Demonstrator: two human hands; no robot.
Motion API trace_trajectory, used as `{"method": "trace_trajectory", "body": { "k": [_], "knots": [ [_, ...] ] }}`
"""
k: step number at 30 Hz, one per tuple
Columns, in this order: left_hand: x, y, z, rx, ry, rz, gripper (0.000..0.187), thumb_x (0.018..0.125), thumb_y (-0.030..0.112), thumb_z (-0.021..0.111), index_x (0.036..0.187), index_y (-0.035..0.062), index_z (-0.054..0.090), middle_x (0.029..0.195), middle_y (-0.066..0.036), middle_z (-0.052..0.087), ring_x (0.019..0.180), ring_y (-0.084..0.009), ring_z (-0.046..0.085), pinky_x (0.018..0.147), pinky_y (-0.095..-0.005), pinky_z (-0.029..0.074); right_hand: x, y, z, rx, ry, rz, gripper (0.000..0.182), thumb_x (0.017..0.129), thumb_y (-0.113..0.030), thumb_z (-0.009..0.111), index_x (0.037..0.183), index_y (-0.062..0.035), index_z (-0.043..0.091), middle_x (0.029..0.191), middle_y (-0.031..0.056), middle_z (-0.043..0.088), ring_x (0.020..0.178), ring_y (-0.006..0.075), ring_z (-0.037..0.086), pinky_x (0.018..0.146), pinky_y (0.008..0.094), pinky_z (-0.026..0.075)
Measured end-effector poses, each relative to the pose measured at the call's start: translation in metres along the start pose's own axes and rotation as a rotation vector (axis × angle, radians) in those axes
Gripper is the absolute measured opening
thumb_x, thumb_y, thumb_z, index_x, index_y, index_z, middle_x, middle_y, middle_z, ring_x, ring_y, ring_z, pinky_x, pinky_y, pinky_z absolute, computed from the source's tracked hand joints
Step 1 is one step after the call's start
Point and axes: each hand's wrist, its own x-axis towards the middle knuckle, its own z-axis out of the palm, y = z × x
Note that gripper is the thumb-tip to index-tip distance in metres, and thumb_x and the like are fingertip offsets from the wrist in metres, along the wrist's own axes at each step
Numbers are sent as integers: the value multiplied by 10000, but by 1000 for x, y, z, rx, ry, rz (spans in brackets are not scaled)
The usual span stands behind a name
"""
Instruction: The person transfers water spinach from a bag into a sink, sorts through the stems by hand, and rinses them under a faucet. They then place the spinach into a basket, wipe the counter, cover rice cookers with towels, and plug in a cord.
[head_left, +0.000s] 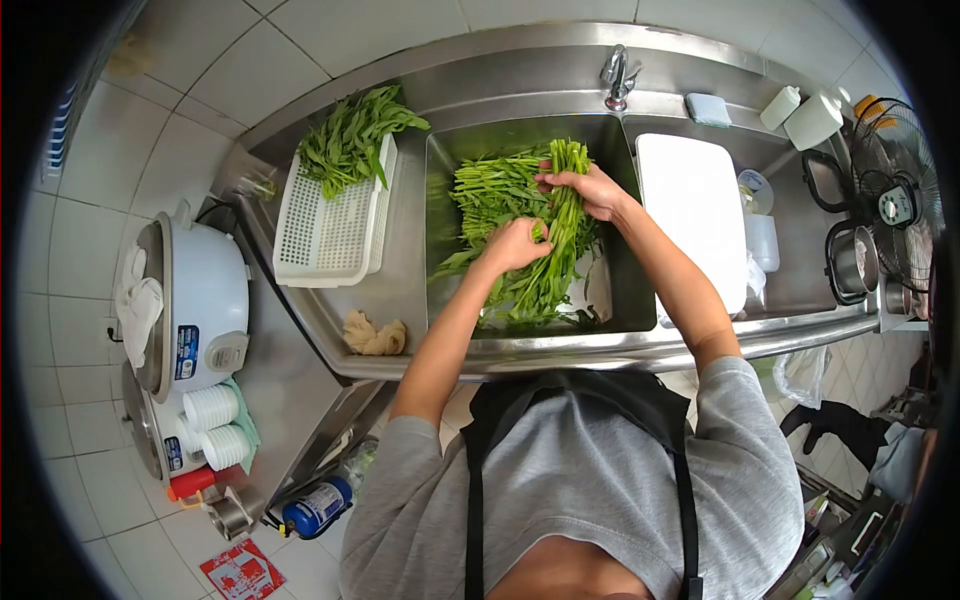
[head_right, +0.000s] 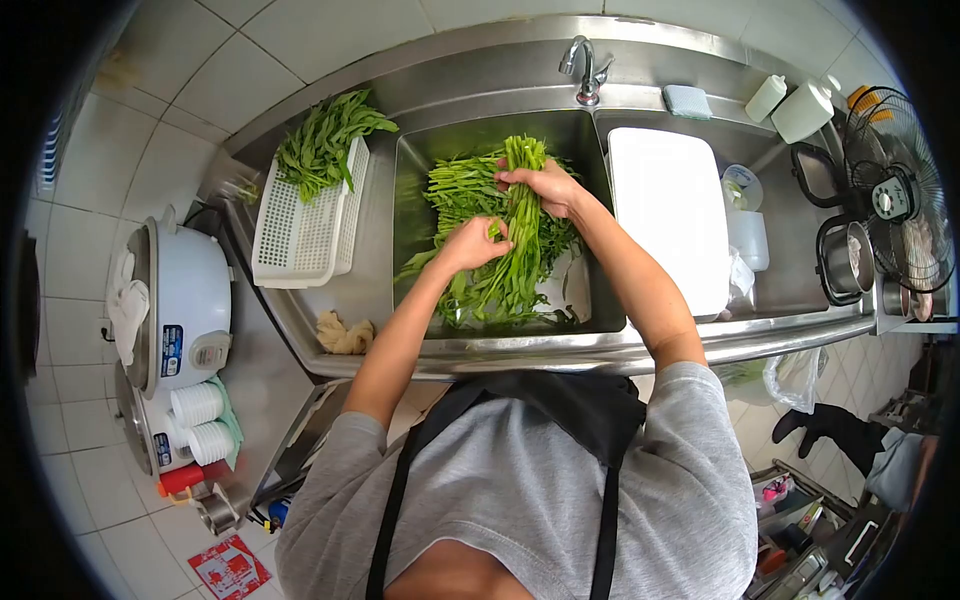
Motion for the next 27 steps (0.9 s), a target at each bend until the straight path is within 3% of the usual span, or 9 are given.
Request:
{"method": "trace_trajectory", "body": {
  "k": [3,4,7,10,11,14,20,23,27],
  "knots": [
    [2,-18,21,45,77,49,327,678,340,659,927,130,626,545,-91,526,545,-202,542,530,-347,402,1,-6,1,39,18,-28,176,805,-63,571,972,-23,530,962,101,588,825,169,586,657,314,497],
    [2,-21,25,61,109,46,322,674,354,666,883,115,618,546,-96,518,545,-202,532,532,-346,402,-1,-8,4,44,57,-29,98,812,-72,570,892,-25,540,879,81,598,776,149,578,635,297,485],
    [-5,-8,6,19,-109,-91,324,671,369,657,856,107,609,787,-140,631,777,-308,605,699,-404,462,5,-5,-4,-199,42,-160,115,805,-128,608,841,-30,558,800,58,598,744,123,555,611,270,463],
    [0,-21,-1,-150,-206,-17,359,675,376,720,783,69,570,616,-64,532,603,-171,491,561,-320,382,-1,-15,1,-421,106,-159,221,757,-226,684,796,-40,571,758,40,592,719,111,534,629,259,446],
    [0,-26,-2,-202,-229,17,364,684,372,727,764,60,558,565,-35,492,551,-127,440,513,-292,347,0,-14,1,-447,113,-184,257,734,-255,705,794,-42,574,762,39,592,719,114,535,645,261,444],
    [-2,-36,-9,-278,-232,67,392,685,391,736,737,61,532,637,-28,511,612,-120,439,559,-283,358,7,-15,-5,-518,115,-217,379,654,-340,766,813,-47,586,773,35,594,728,128,539,712,278,435],
    [-6,-47,-30,-302,-229,84,349,767,400,662,838,62,610,709,-33,569,656,-110,473,641,-283,408,13,-17,-17,-567,59,-190,382,659,-328,766,852,-46,594,798,32,599,760,135,545,740,284,436],
    [-9,-37,-47,-258,-268,-43,349,777,401,649,846,59,621,759,-37,597,709,-113,505,691,-284,417,11,-22,-19,-530,71,-147,390,665,-317,763,894,-46,600,824,28,604,784,137,549,759,286,438],
    [-1,-51,-44,-296,-149,129,360,792,395,634,873,44,627,665,-15,553,601,-113,454,613,-298,409,3,-37,-14,-468,89,4,410,674,-288,762,918,1,604,857,64,610,786,144,563,727,285,458]
  ]
}}
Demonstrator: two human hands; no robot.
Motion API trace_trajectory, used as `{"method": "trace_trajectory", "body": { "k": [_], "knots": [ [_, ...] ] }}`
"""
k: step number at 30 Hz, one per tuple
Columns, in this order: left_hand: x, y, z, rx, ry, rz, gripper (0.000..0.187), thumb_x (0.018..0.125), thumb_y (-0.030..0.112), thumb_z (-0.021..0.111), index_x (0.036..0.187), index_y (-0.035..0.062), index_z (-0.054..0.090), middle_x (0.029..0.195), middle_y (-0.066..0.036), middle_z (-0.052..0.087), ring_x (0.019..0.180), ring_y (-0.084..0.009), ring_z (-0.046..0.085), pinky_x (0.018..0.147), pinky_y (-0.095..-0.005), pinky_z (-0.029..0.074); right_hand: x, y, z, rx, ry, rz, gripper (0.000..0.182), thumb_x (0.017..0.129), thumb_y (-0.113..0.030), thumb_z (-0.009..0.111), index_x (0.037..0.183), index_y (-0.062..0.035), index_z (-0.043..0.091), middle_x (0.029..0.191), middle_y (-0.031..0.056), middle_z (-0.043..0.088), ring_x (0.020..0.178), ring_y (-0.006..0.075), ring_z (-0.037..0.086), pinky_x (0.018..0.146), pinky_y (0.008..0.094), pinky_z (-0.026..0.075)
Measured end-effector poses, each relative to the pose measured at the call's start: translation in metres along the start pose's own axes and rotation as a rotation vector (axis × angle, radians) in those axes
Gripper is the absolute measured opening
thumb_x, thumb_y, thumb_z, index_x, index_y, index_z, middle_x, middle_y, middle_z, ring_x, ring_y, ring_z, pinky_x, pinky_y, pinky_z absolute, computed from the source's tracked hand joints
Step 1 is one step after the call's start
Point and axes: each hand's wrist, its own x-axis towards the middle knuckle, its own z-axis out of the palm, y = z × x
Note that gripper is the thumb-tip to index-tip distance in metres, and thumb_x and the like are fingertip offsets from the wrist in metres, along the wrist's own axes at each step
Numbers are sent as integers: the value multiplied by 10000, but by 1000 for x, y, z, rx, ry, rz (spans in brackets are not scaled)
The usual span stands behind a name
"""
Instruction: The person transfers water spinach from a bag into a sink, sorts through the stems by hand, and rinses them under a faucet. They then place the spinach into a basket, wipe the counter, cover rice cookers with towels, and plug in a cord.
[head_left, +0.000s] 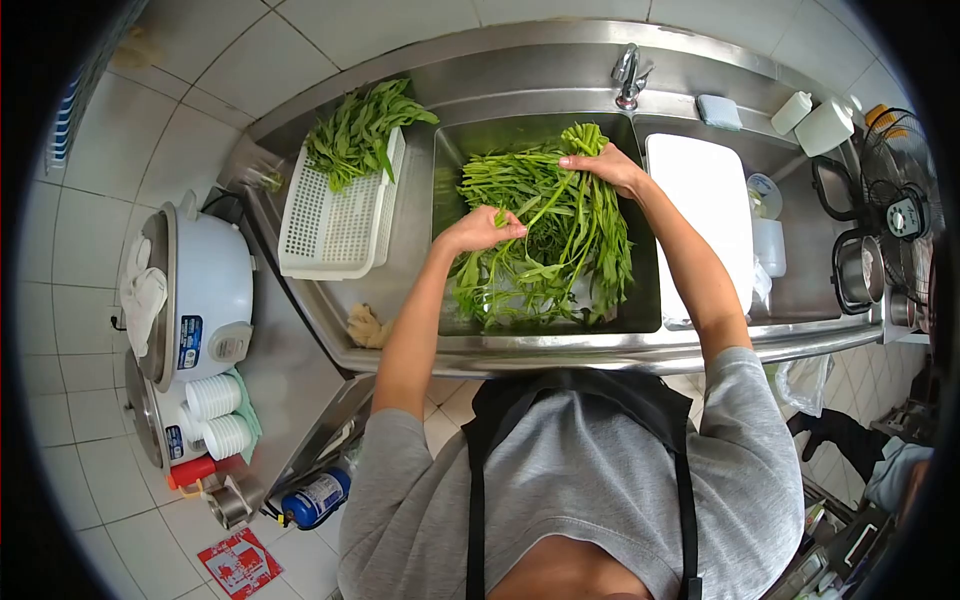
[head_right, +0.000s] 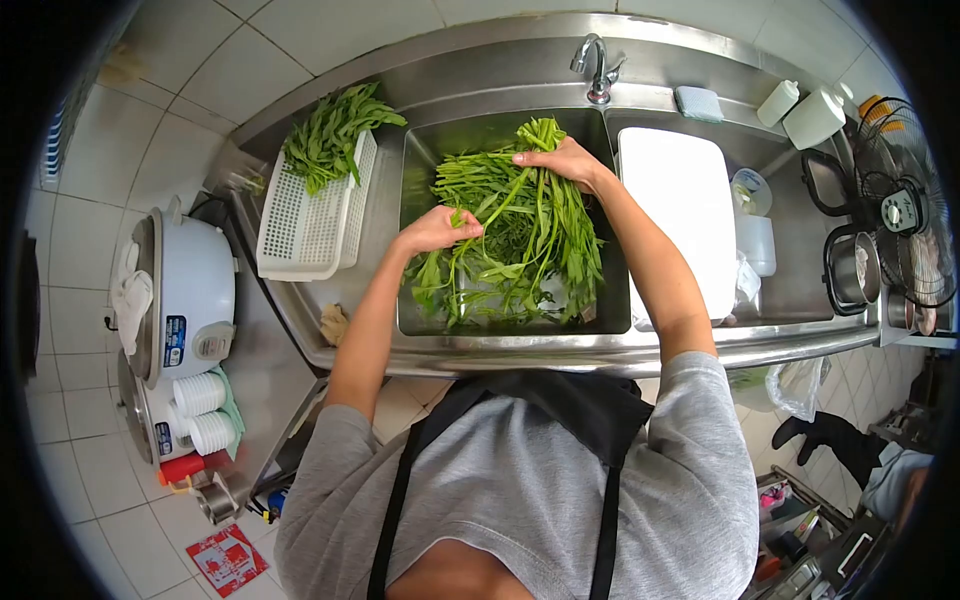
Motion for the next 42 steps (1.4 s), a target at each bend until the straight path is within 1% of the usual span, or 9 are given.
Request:
{"method": "trace_trajectory", "body": {
  "k": [4,11,18,23,26,30,31,39,42],
  "knots": [
    [1,29,-3,-75,-99,-356,359,784,418,627,862,68,633,797,-67,628,739,-153,549,747,-306,425,16,11,2,60,60,-33,382,708,-238,742,957,1,577,820,64,619,659,117,588,579,266,505],
    [15,20,22,-168,265,12,207,768,235,557,754,39,623,682,-57,602,618,-134,528,654,-279,428,20,6,11,28,80,11,347,717,-235,737,935,-16,579,801,45,608,641,102,565,541,261,497],
    [16,8,14,-334,686,-231,272,752,249,479,622,29,572,470,-39,412,513,-142,487,516,-303,371,7,13,27,144,155,-171,336,699,-286,747,874,-18,643,771,43,629,636,97,547,536,235,434],
    [11,-27,18,-730,770,-130,271,860,289,469,727,53,468,605,-29,436,556,-123,452,548,-297,377,1,13,21,150,107,-150,379,700,-289,747,921,-10,620,835,60,630,657,111,559,570,247,451],
    [1,1,7,-556,734,-160,396,849,411,525,815,18,556,637,-33,511,595,-118,530,536,-314,408,5,13,17,-10,29,-80,395,694,-293,753,933,-9,618,846,65,629,665,116,558,583,257,457],
    [21,21,14,0,446,184,419,801,424,596,956,35,620,559,-52,511,505,-131,480,516,-309,398,10,9,30,57,-114,-105,390,690,-277,757,945,-19,615,856,55,626,678,115,552,601,272,463],
    [12,50,7,133,319,-99,368,790,406,603,923,65,640,498,-64,475,471,-143,466,498,-310,382,6,2,32,78,-168,-81,404,690,-244,757,990,-29,594,901,60,618,741,122,560,650,280,472],
    [2,33,-18,166,530,-22,280,800,330,599,818,51,609,508,-29,413,472,-103,368,464,-311,327,20,51,-3,-226,-221,-15,317,665,7,696,945,-30,554,952,64,585,897,139,562,808,280,446],
    [-2,23,-28,189,554,-55,315,789,386,579,882,90,633,498,-114,485,482,-246,500,509,-372,387,18,64,-13,-166,-257,-6,256,685,28,666,915,-22,566,891,63,597,826,145,585,784,272,459]
  ]
}}
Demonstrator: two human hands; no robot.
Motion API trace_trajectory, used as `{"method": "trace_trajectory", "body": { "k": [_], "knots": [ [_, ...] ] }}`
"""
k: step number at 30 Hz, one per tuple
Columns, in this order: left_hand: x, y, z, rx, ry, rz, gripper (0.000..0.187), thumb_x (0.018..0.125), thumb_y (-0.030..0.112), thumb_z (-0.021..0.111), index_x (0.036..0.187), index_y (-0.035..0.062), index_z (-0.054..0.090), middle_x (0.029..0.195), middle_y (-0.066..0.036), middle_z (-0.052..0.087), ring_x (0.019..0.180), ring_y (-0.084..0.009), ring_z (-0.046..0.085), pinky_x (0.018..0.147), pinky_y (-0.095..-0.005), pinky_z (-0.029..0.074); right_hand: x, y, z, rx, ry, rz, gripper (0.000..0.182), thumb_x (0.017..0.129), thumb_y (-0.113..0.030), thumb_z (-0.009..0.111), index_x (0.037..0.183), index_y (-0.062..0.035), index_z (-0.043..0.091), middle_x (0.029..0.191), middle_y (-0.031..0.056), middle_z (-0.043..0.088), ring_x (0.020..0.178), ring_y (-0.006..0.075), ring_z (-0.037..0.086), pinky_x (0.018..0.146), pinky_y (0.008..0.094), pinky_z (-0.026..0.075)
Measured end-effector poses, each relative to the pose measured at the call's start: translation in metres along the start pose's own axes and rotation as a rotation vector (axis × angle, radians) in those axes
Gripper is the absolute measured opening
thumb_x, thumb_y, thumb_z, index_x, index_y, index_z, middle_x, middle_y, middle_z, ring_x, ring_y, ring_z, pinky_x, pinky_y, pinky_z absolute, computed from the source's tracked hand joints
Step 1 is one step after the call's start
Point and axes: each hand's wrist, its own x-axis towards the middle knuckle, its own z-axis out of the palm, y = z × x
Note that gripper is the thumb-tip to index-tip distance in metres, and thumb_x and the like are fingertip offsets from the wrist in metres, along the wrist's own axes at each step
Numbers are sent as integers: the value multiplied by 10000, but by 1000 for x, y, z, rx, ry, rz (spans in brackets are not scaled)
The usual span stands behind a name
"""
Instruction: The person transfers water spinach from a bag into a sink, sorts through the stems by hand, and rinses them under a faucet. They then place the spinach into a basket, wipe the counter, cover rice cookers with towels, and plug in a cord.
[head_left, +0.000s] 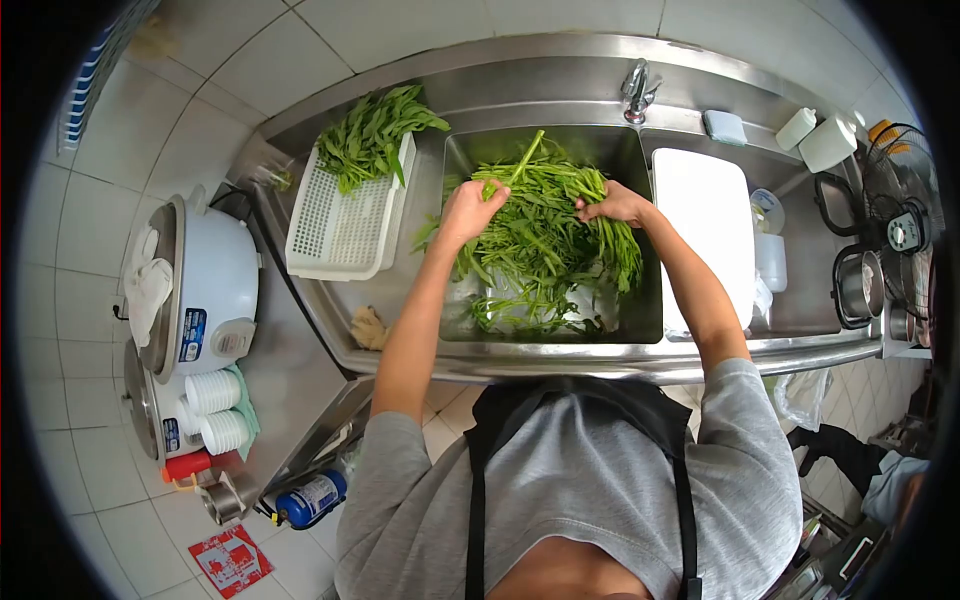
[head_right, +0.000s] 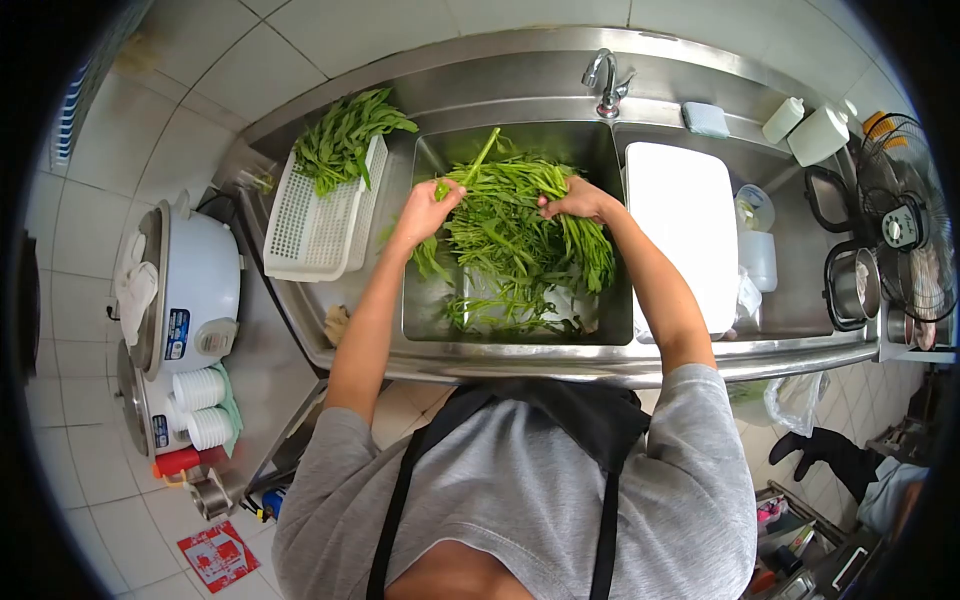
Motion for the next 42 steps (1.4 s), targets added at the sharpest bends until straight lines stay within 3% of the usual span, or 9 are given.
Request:
{"method": "trace_trajectory", "body": {
  "k": [7,11,17,18,19,22,32,38,42],
  "knots": [
    [0,-32,11,155,-60,-108,362,767,363,605,866,14,614,696,-207,599,698,-317,607,619,-415,453,1,13,-8,40,176,-19,194,704,61,581,887,6,551,810,60,588,729,159,585,686,284,469],
    [-27,-53,26,467,-366,-308,401,723,340,642,893,-19,591,892,-223,613,857,-338,595,743,-427,471,2,20,-14,10,331,-74,117,710,58,549,811,-1,538,728,55,583,664,144,567,640,280,463],
    [-58,-86,86,464,-672,-252,326,697,310,654,834,15,629,851,-193,626,817,-332,608,715,-420,483,55,101,25,-261,221,188,104,698,-47,601,791,-10,629,695,71,645,577,131,600,561,277,478],
    [-64,-89,100,463,-695,-218,295,695,306,662,814,36,642,817,-183,630,778,-327,616,693,-420,486,66,114,38,-381,213,321,223,656,-264,680,722,-53,651,719,97,655,708,209,639,697,324,499],
    [-72,-99,121,507,-756,-161,306,697,317,663,822,39,641,814,-182,630,781,-326,616,693,-427,483,72,111,57,-515,232,485,369,669,-311,697,851,0,619,846,141,651,811,253,631,743,349,497],
    [-85,-99,143,555,-985,3,350,714,358,656,858,40,633,824,-181,629,805,-333,611,710,-442,476,100,143,105,-674,139,606,389,733,-232,646,1024,7,547,1038,192,584,948,320,586,777,398,496],
    [-67,-102,110,226,-717,-387,374,791,383,587,848,15,616,798,-214,610,791,-371,590,685,-447,457,135,275,170,-820,53,599,261,774,-200,567,982,-41,568,1028,153,580,961,308,575,805,388,473],
    [-36,-136,122,133,-340,-565,383,786,366,586,809,-16,608,762,-240,594,772,-391,583,656,-446,449,112,180,126,-504,101,308,320,660,-255,682,851,-5,624,773,171,627,672,276,600,671,355,473],
    [-16,-145,119,72,-223,-679,456,786,409,594,823,-45,590,759,-216,595,713,-347,583,641,-434,447,89,115,105,-102,54,116,188,676,-135,654,816,-13,622,709,69,612,597,139,499,628,306,442]
  ]
}}
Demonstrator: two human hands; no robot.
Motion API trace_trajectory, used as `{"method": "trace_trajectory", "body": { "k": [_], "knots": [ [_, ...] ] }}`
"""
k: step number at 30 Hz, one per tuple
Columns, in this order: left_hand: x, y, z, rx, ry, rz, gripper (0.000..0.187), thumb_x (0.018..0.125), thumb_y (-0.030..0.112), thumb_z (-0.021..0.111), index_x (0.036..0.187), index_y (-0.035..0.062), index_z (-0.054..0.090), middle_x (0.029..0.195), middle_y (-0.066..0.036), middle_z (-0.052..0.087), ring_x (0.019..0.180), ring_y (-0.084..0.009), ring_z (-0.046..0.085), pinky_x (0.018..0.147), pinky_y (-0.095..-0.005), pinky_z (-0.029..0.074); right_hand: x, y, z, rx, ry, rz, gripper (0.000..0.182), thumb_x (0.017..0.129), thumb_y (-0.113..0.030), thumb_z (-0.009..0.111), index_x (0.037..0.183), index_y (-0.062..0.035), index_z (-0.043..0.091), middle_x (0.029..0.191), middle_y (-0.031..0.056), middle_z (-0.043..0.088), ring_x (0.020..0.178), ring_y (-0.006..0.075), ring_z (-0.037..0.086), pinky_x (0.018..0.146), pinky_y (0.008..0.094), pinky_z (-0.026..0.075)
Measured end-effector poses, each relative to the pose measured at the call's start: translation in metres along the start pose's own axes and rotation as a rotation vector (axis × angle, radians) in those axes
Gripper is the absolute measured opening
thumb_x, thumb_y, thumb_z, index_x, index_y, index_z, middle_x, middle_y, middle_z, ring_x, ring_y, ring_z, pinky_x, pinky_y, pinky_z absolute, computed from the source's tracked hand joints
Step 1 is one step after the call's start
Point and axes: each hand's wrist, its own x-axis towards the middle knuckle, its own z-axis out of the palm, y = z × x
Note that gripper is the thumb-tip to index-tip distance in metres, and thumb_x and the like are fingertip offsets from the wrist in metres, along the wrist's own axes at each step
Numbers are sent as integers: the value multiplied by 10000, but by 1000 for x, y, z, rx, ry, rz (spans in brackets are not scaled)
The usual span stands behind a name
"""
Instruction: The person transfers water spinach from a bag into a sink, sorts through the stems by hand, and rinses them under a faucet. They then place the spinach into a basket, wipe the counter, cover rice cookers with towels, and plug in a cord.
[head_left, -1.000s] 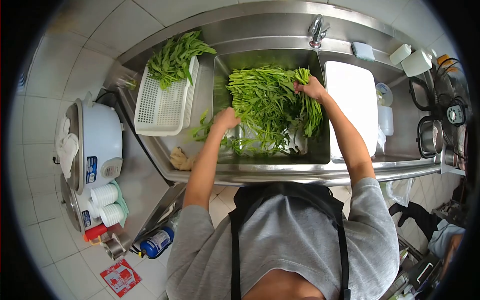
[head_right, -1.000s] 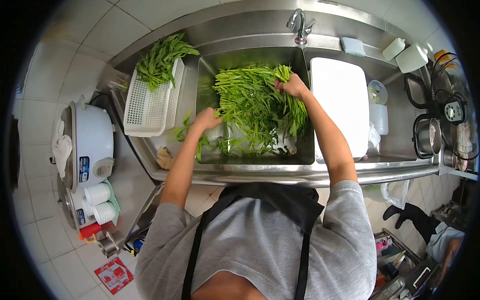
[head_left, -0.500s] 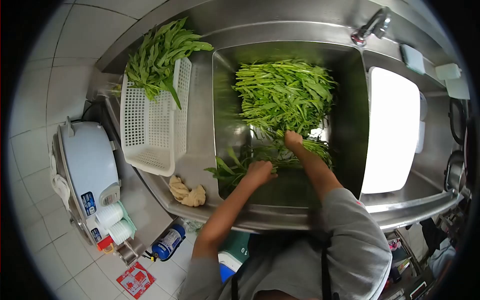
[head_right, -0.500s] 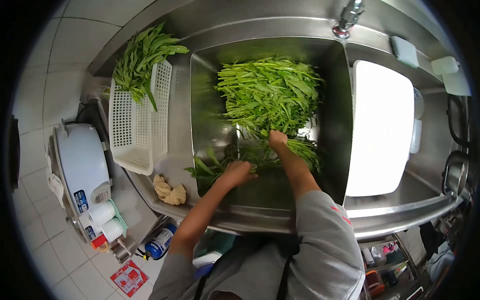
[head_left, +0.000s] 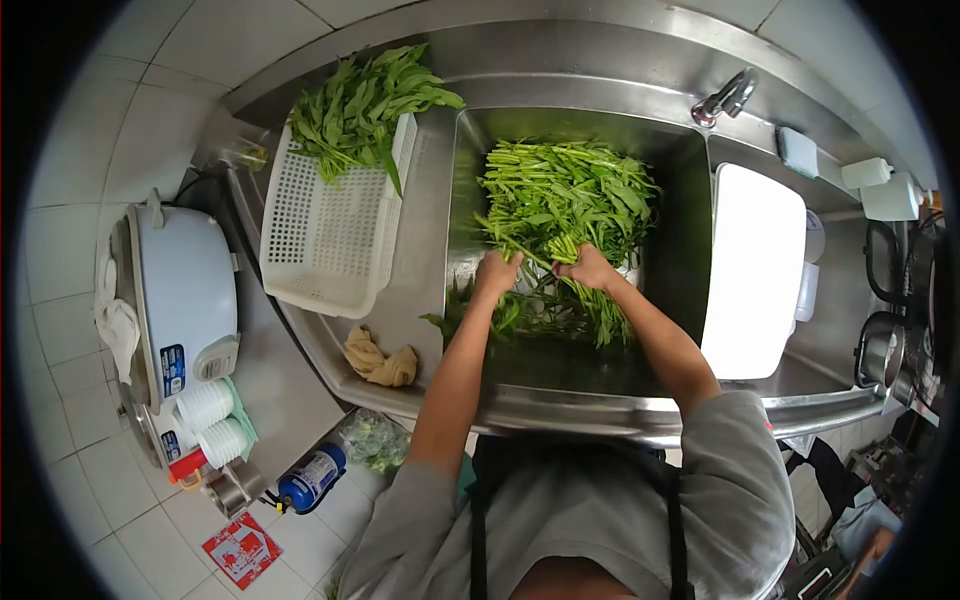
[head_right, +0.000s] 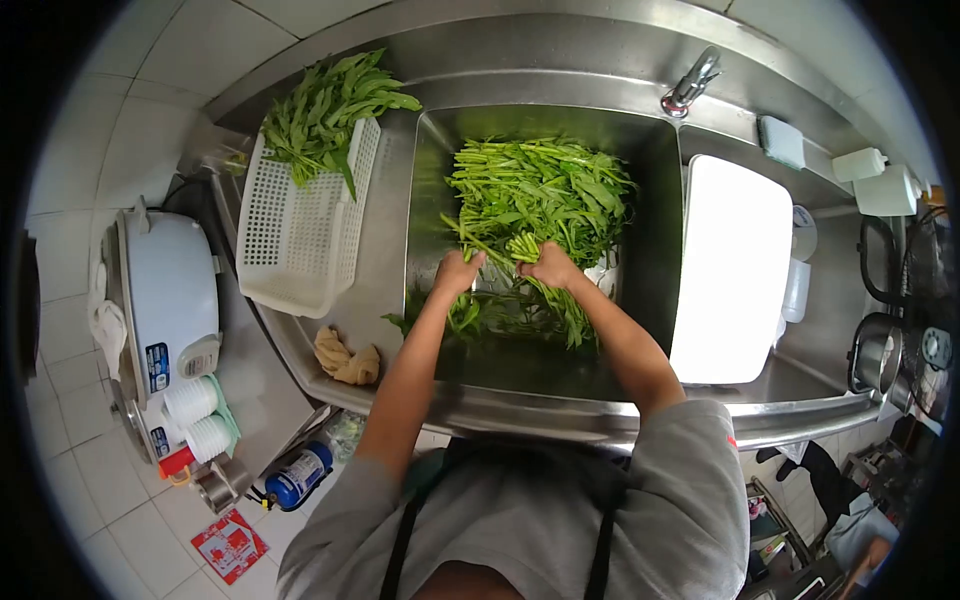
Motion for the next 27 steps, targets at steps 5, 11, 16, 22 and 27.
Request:
{"method": "trace_trajectory", "body": {
  "k": [5,11,16,22,27],
  "knots": [
    [-14,41,-25,-418,-79,9,401,786,359,643,860,-28,570,638,-68,524,536,-156,483,520,-337,403,-32,-49,-16,120,44,-5,130,697,-23,623,821,15,616,769,47,644,741,113,592,708,258,468],
    [-27,86,-47,-410,-223,276,283,793,298,633,838,21,594,600,-23,530,496,-99,460,471,-281,383,-64,-73,-57,49,183,-111,210,698,-99,651,892,-22,629,830,52,649,750,117,579,714,261,453],
    [-79,127,-79,-285,-437,538,306,800,327,632,907,43,591,577,19,476,489,-67,403,460,-249,345,-81,-119,-94,358,370,-190,199,787,-160,638,913,-8,615,841,59,642,743,128,589,683,277,479],
    [-92,135,-79,-302,-589,609,315,823,349,610,936,56,585,597,52,432,506,-49,358,464,-222,316,-104,-153,-110,446,318,-184,134,774,-103,625,861,-8,586,774,49,611,677,119,571,624,267,489],
    [-101,127,-72,-372,-319,630,295,837,349,586,953,77,593,633,26,487,550,-66,397,507,-233,371,-107,-161,-111,261,474,-187,173,721,-130,654,807,18,629,702,65,630,576,119,573,540,272,490]
  ]
}}
